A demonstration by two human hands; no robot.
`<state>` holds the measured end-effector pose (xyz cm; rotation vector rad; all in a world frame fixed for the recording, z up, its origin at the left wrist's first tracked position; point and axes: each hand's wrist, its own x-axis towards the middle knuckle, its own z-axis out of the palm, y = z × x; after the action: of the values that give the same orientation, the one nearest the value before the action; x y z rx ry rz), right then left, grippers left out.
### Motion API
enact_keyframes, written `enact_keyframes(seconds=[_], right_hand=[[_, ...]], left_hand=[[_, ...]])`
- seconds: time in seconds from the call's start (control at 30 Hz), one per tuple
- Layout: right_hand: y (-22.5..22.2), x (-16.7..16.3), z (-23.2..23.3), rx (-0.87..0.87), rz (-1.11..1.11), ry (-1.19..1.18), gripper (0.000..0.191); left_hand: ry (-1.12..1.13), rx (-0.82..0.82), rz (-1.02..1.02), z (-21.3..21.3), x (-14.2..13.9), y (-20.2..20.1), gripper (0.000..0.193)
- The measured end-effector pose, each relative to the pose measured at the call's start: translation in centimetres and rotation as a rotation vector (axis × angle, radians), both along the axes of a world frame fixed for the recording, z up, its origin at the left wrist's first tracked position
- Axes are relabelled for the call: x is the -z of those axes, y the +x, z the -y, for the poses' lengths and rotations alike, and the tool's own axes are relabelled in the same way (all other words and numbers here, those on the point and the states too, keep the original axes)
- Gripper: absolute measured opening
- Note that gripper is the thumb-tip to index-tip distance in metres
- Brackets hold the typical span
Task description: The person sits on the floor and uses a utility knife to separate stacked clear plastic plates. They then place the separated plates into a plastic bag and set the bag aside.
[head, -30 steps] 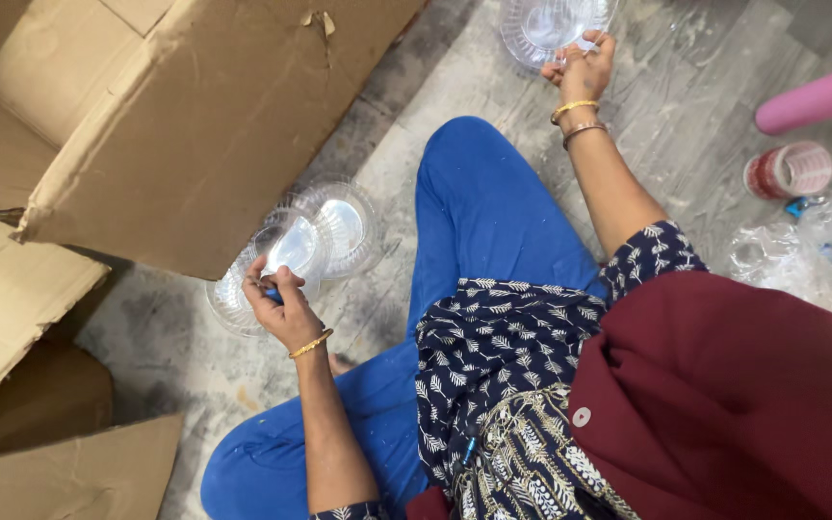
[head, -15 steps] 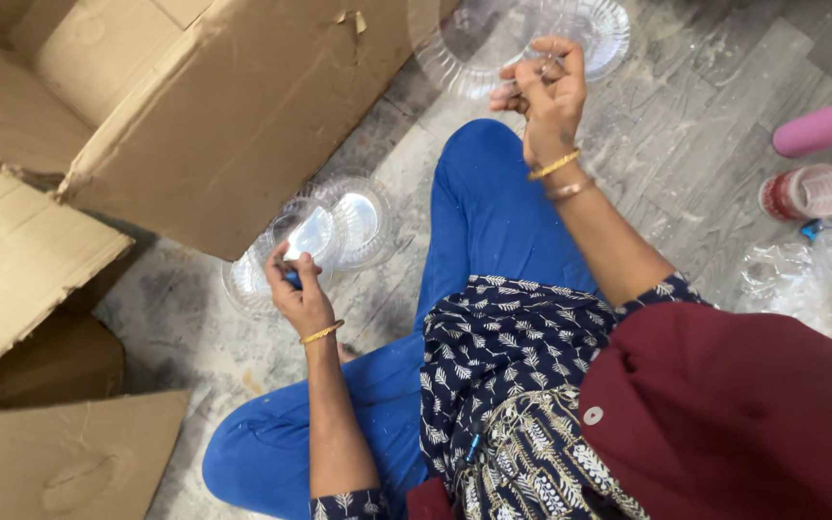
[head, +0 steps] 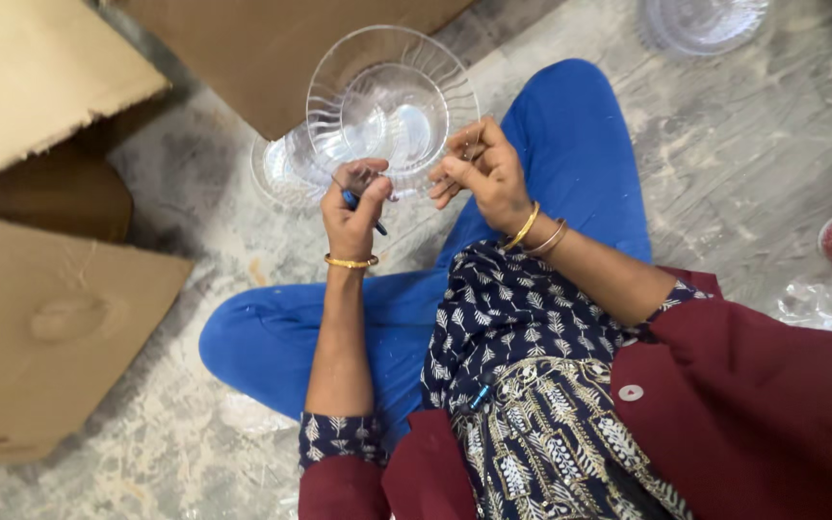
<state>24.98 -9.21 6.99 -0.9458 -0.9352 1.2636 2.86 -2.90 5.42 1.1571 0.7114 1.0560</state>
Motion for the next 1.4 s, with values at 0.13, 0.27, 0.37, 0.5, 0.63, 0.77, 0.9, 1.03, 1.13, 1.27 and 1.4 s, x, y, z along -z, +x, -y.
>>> enact_keyframes(seconds=[0.13,0.27,0.37,0.5,0.63,0.77,0.9,1.03,1.13,1.27,1.4], right_hand=[[1.5,0.2,-0.6,-0.143,-0.169,-0.175,0.014],[2.7,0.7,-1.0,-0.236,-0.248,-0.168,0.015],[3.0,1.3,-0.9,-0.244,-0.248,-0.152,0.013],[3.0,2.0,-0.6,-0.213,-0.132,-0.186,0.014],[1.9,1.9,-0.8,-0.19,-0.076,-0.198,0.017],[1.1,1.6,-1.2,-0.128,-0.028,-0.17,0.014],[4.2,2.7,-2.3,0.188,-0.118,-0.225,0.016],[13.3,5.6,-2.7,0.643,-0.307,-0.196,0.013],[21.5,7.4,-0.2,0.952,-0.422,-0.158,0.013],[29.6,7.7,4.5,1.277,-0.589,-0.08,0.011],[31.6,7.9,7.0,1.34,-0.954,-0.181,0.037]], left_hand=[[-0.126,0.027,0.103,-0.2,0.1,-0.4,0.022],[-0.154,0.087,0.111,-0.5,0.3,-0.5,0.02],[-0.15,0.101,0.069,-0.7,0.4,-0.4,0.02],[-0.207,0.136,0.012,-0.8,0.7,-1.1,0.022],[-0.263,0.158,-0.001,-1.1,1.2,-2.0,0.023],[-0.178,0.125,-0.028,-1.0,1.6,-2.0,0.026],[-0.123,0.072,-0.15,-0.8,1.4,-2.0,0.021],[-0.213,-0.132,-0.177,-1.3,1.0,-2.8,0.015],[-0.223,-0.209,-0.147,-1.6,1.0,-3.2,0.012],[-0.197,-0.221,-0.155,-1.4,1.2,-3.1,0.012],[-0.176,-0.214,-0.153,-1.3,1.2,-2.8,0.011]])
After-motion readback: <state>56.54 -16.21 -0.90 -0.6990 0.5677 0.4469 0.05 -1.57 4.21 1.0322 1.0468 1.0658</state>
